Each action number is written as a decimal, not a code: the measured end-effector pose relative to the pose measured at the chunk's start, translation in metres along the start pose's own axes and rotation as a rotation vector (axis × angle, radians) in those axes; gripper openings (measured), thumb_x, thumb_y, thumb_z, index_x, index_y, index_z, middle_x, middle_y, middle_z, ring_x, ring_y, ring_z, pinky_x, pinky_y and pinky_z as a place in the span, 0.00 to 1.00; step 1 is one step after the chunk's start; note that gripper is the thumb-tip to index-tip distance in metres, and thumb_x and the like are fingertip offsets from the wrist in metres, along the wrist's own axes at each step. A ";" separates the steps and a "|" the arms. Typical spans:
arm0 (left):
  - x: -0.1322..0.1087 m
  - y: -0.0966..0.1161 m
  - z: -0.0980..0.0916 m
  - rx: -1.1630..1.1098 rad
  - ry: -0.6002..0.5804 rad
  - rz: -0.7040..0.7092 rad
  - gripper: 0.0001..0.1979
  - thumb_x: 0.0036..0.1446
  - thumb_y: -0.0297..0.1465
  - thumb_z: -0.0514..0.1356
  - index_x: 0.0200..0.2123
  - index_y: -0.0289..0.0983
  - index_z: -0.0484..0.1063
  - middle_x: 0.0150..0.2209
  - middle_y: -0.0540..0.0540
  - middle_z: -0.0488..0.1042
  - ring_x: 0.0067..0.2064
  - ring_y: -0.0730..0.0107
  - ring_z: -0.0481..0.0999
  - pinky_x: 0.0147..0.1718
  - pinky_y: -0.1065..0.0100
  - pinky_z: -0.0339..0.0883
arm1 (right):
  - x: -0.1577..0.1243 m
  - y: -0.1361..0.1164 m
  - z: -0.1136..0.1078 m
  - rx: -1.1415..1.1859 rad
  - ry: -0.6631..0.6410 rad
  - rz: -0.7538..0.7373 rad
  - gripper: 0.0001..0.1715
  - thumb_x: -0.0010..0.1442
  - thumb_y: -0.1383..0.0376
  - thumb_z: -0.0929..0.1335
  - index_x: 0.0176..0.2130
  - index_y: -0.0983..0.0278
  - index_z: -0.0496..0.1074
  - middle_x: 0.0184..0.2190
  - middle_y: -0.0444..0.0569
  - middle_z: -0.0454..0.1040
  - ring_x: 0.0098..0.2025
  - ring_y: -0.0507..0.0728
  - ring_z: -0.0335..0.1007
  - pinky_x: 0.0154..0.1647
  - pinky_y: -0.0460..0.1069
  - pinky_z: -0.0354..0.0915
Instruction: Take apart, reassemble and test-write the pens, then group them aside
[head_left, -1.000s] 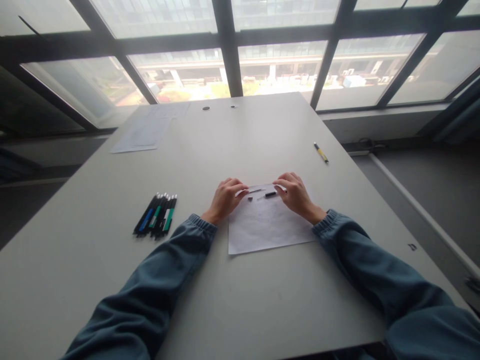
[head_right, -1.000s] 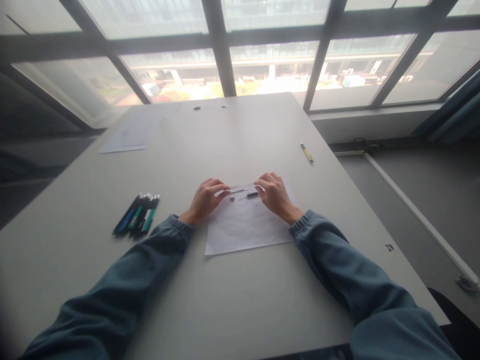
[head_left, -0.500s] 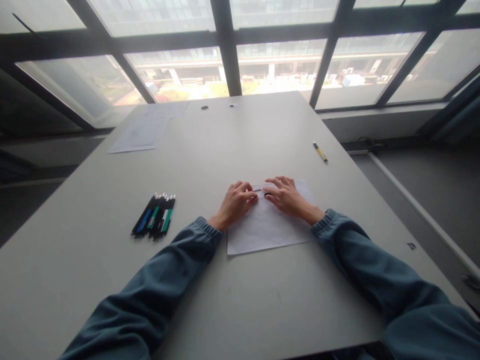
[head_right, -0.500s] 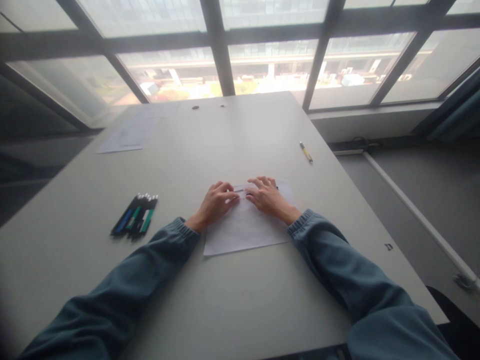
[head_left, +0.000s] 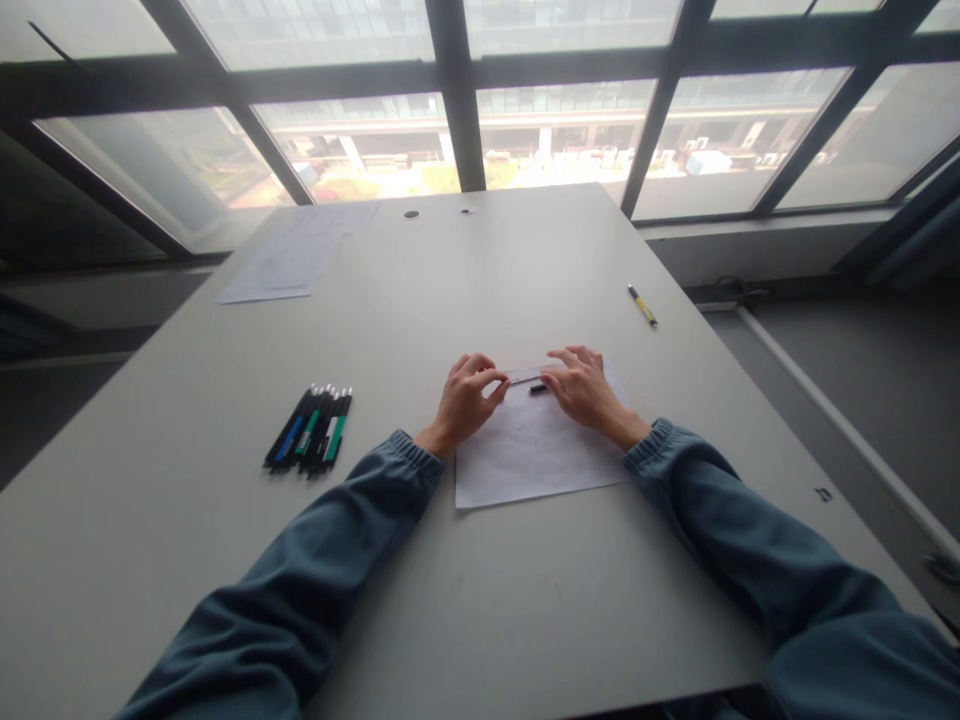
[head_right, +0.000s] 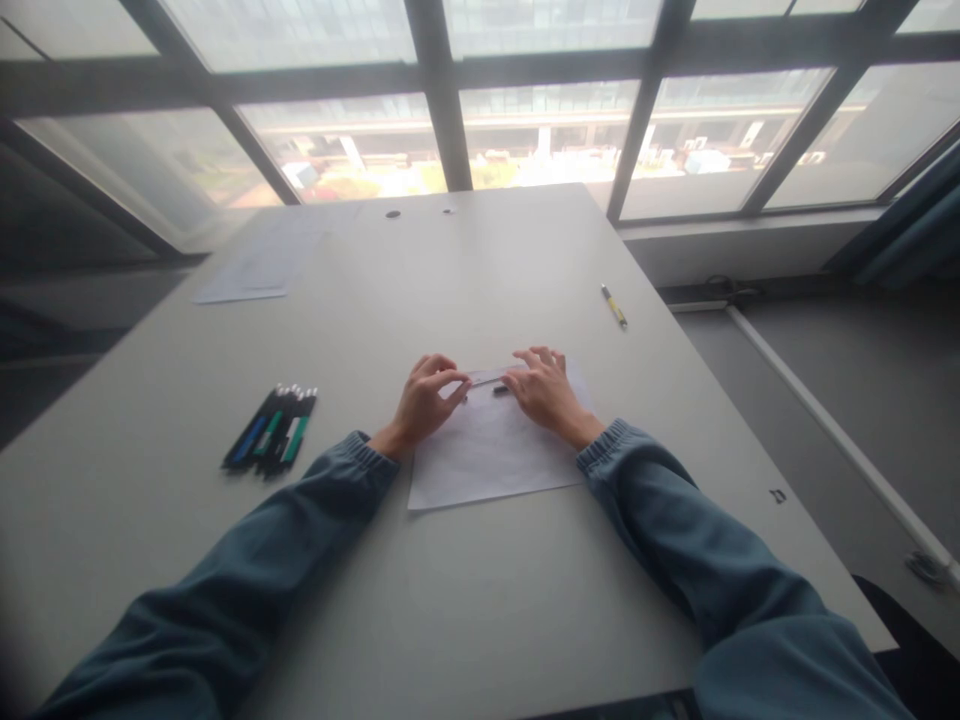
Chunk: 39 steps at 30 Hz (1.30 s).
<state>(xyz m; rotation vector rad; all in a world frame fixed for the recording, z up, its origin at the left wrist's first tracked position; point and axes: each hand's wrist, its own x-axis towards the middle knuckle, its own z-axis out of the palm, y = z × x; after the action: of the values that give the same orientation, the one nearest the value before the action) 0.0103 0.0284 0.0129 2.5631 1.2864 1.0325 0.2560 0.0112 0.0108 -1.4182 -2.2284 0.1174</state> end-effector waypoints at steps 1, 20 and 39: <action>0.000 -0.001 0.000 -0.006 0.006 -0.009 0.09 0.65 0.36 0.61 0.35 0.41 0.79 0.39 0.45 0.74 0.43 0.62 0.71 0.48 0.57 0.69 | 0.000 0.001 0.000 -0.002 0.030 0.036 0.26 0.72 0.55 0.59 0.40 0.60 0.82 0.58 0.56 0.73 0.61 0.70 0.58 0.60 0.69 0.50; -0.001 -0.006 0.003 -0.060 0.066 -0.042 0.07 0.64 0.35 0.62 0.36 0.41 0.79 0.38 0.45 0.73 0.43 0.63 0.71 0.47 0.58 0.70 | 0.003 0.018 0.009 0.132 0.161 0.082 0.09 0.63 0.65 0.69 0.32 0.58 0.80 0.44 0.51 0.79 0.52 0.65 0.67 0.53 0.62 0.59; 0.000 -0.007 0.002 -0.055 0.045 -0.037 0.06 0.63 0.34 0.63 0.35 0.40 0.79 0.38 0.46 0.72 0.42 0.64 0.72 0.47 0.60 0.69 | 0.004 0.004 -0.003 0.200 -0.045 -0.121 0.23 0.72 0.56 0.63 0.33 0.60 0.81 0.43 0.50 0.81 0.49 0.60 0.68 0.57 0.60 0.53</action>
<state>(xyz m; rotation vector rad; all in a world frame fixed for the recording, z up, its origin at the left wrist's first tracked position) 0.0067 0.0333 0.0085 2.4799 1.2919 1.1081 0.2591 0.0159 0.0141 -1.1824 -2.2615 0.3241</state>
